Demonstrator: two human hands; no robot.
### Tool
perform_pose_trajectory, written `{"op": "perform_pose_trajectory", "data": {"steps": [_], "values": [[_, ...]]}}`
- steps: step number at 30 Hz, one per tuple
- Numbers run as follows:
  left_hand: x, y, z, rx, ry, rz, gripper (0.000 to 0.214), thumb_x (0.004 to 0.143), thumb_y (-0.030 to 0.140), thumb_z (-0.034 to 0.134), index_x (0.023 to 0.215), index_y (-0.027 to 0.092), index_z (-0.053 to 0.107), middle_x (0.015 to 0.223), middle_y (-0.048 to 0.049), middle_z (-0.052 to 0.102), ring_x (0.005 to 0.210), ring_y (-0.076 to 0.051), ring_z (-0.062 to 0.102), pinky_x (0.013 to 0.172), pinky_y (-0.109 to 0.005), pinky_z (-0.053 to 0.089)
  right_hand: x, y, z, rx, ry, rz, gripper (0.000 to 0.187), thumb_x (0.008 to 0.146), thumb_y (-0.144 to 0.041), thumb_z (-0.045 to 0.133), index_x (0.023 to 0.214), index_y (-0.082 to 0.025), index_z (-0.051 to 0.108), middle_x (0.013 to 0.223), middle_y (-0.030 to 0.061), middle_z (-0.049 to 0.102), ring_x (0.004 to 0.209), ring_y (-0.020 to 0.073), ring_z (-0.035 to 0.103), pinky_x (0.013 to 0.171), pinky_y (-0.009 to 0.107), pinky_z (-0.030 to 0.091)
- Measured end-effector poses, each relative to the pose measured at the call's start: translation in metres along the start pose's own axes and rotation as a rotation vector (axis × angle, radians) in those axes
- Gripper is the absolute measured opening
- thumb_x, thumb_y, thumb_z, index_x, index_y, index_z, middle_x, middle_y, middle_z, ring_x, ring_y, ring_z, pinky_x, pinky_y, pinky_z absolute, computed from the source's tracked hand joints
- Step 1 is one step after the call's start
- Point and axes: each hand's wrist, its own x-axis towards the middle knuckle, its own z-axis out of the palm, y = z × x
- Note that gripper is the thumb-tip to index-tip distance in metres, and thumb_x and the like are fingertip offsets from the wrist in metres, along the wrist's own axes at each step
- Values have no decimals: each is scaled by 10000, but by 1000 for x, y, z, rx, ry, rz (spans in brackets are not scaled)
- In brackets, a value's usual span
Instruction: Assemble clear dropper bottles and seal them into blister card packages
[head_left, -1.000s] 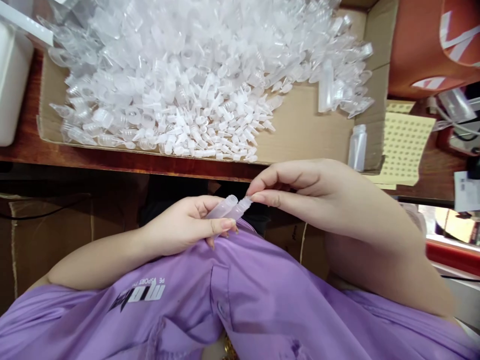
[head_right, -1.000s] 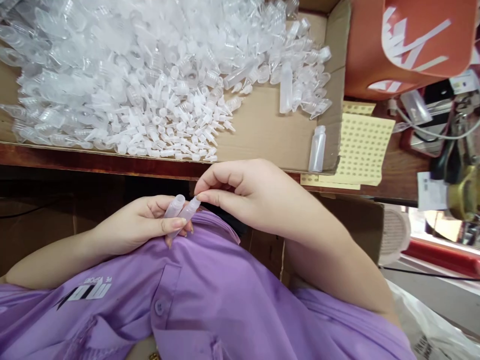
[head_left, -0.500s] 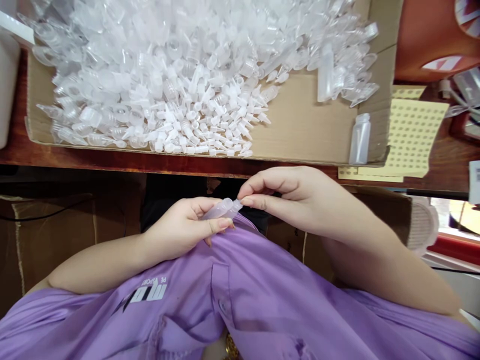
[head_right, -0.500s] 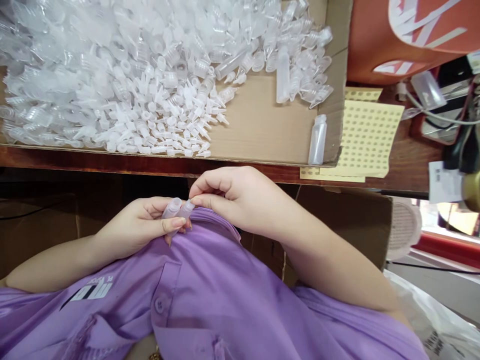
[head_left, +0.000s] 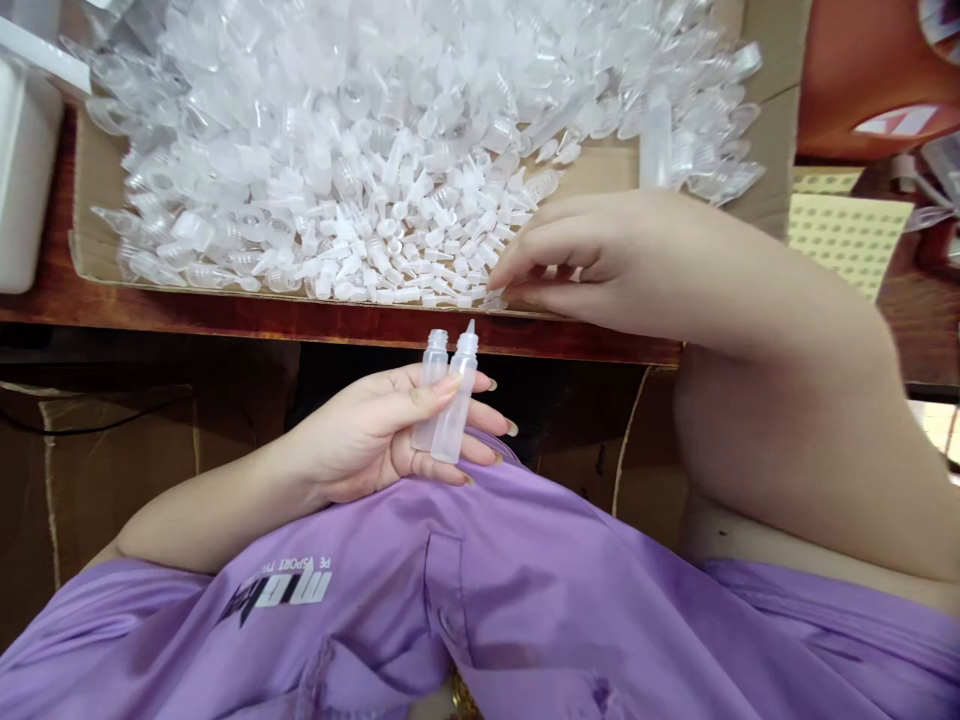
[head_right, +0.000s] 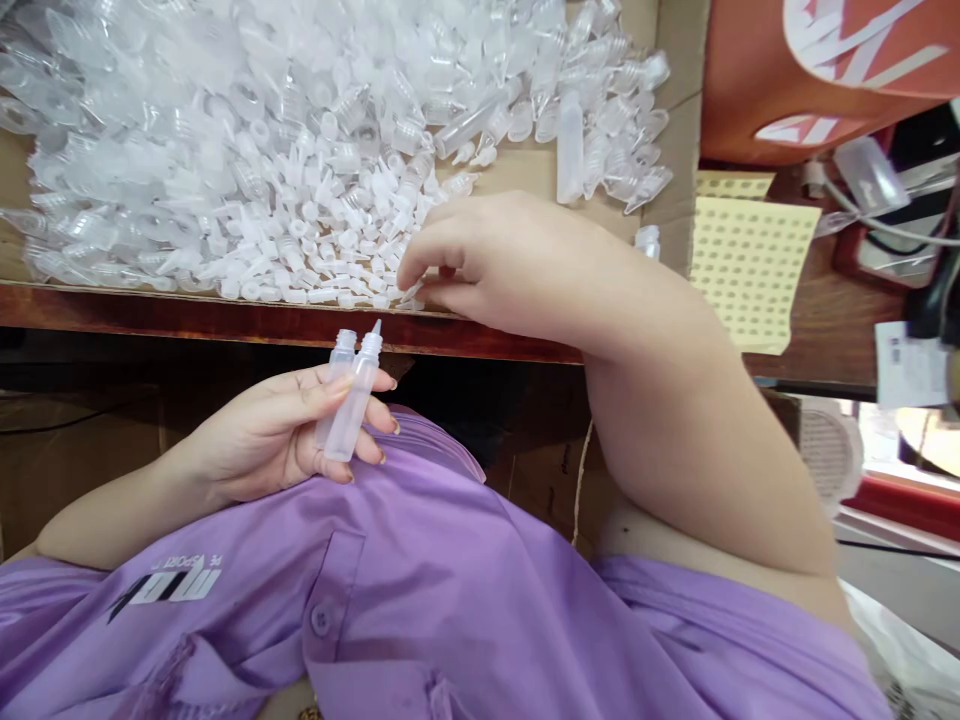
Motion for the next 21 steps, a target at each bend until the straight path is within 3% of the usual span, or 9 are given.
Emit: {"op": "perform_pose_trajectory", "data": {"steps": [7,10,13,17,21], "values": [[0,-2,1,-63,55,18,195,989,134,476,993,79,663,791,-94,758,659,-179,759,539,-210,600,18,8,5,-99,-116,-107,113,818,-218,684,876,-250,776,902,0,721,775,146,649,702,307,469],[0,-2,2,-66,65,16,216,999,127,453,983,79,663,774,-100,764,658,-187,765,535,-213,609,14,6,3,-40,-65,-46,63,801,-223,705,828,-241,758,877,22,705,768,164,637,713,321,486],[1,-1,2,-53,66,3,193,990,116,475,980,88,665,779,-99,770,680,-193,771,550,-222,619,1,-5,-2,-4,72,-1,78,816,-259,686,867,-262,745,918,44,690,816,183,630,739,342,499],[3,-3,2,-18,27,-16,169,990,139,506,976,104,670,779,-83,768,675,-173,766,582,-220,622,-18,-30,1,329,254,65,82,853,-286,663,881,-237,723,894,37,695,872,171,650,761,331,522],[5,-5,5,32,-12,-30,150,987,162,532,947,113,668,745,-63,751,652,-150,750,589,-213,612,-22,-47,16,693,241,217,112,811,-303,740,875,-211,742,856,-5,732,776,145,680,695,288,569]]}}
